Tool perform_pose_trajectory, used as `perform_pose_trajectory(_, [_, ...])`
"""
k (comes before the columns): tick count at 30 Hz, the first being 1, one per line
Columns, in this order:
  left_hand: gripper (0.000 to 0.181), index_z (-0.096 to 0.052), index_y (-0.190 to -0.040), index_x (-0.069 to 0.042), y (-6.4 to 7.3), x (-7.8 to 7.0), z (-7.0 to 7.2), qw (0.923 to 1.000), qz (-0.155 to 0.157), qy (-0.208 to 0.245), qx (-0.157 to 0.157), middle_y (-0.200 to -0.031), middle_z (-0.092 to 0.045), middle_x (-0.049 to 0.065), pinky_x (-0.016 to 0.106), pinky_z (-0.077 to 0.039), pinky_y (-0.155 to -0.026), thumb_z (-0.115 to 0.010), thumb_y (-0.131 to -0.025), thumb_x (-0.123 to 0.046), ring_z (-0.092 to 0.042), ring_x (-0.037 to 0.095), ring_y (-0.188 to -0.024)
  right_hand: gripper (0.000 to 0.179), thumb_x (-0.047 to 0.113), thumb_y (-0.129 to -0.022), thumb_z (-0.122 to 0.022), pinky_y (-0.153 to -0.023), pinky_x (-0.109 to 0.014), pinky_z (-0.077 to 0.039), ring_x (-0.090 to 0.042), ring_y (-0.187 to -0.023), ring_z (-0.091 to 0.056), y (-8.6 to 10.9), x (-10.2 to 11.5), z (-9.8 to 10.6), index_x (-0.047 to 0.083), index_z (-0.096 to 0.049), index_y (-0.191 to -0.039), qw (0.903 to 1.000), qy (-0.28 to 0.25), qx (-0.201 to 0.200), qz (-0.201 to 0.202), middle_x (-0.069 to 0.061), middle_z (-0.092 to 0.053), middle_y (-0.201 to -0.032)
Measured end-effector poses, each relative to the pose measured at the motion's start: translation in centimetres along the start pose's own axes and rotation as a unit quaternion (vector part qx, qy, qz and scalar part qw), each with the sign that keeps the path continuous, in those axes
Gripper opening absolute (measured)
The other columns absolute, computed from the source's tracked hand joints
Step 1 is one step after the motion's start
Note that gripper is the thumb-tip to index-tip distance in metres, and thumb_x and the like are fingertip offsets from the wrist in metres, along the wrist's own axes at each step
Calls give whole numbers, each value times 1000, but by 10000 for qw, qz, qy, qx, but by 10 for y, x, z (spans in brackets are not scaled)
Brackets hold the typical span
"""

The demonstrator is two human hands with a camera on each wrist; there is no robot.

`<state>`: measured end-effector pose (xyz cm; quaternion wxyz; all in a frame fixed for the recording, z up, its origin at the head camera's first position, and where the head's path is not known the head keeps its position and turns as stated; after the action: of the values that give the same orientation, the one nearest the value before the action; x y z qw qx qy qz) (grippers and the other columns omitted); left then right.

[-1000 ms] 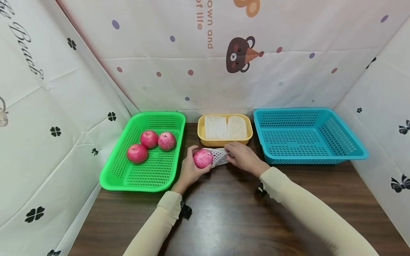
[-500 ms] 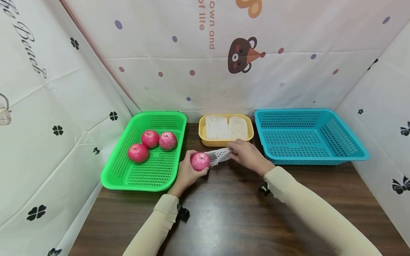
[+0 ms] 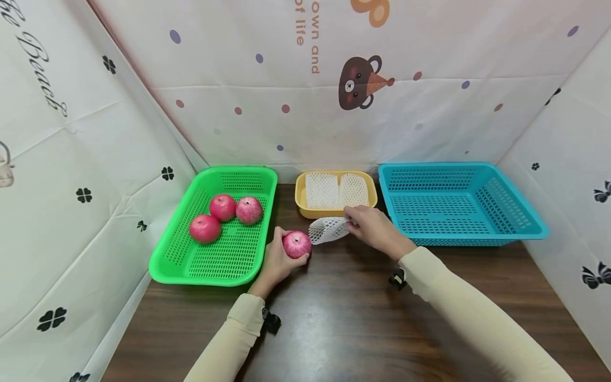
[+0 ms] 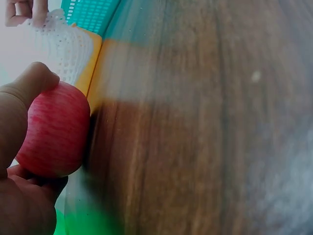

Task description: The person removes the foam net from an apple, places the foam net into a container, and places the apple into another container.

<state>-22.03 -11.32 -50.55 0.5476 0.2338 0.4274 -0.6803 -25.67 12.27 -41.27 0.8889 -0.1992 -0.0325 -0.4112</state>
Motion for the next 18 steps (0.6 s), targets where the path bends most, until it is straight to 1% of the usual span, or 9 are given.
perform_pose_trajectory(4, [67,-47,-115,-6,1,0,1,10000,-41,2,-47,-111,-71,17,43,-59,-84,-92,-68,-21,-71,30,-99,18,6,-95,-69,-58,-30,-41,-16,-64,-46,-3,4,9,13,-54,-88,9997,62,-163,181,3,-52,-73])
perform_pose_trajectory(7, [67,-47,-115,-6,2,0,1,9999,-59,-29,-77,-109,-71,18,44,-59,-82,-92,-67,-21,-71,31,-98,14,6,-97,-67,-57,-29,-42,-15,-64,-47,-7,4,16,13,-55,-95,9997,43,-143,200,2,-53,-75])
perform_pose_trajectory(9, [67,-47,-114,-5,3,-1,1,9999,-83,-57,-82,-109,-71,18,44,-59,-82,-92,-68,-22,-71,32,-98,13,7,-98,-67,-58,-28,-44,-14,-63,-48,-10,3,20,12,-57,-103,9999,-18,-69,137,2,-55,-77])
perform_pose_trajectory(13, [67,-46,-114,-5,2,-1,1,9999,-87,-65,-71,-111,-70,18,45,-59,-83,-92,-68,-22,-71,32,-99,22,7,-100,-65,-51,-28,-43,-14,-53,-46,-17,-1,29,10,-52,-117,9998,-167,31,-108,1,-52,-70])
perform_pose_trajectory(15, [67,-46,-114,-5,2,-1,1,9999,-75,-53,-58,-111,-70,18,44,-59,-83,-92,-68,-21,-71,32,-99,22,6,-101,-62,-48,-29,-41,-16,-50,-43,-20,-3,33,10,-50,-120,9995,-216,-6,-212,-2,-50,-68])
perform_pose_trajectory(18, [67,-46,-115,-5,1,0,1,10000,-66,-26,-49,-111,-70,19,45,-59,-83,-92,-68,-21,-71,32,-100,19,1,-102,-57,-50,-30,-43,-18,-52,-44,-26,-7,39,10,-52,-118,9992,-241,-120,-296,-7,-57,-77])
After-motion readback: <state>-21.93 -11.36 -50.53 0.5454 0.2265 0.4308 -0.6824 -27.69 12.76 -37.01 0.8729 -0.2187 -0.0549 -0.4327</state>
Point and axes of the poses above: each hand's wrist, its own y-axis away from the middle knuckle, its own z-axis out of the back of the hand, x = y × z, the point moved 7 cm from there along -y, towards the middle knuckle
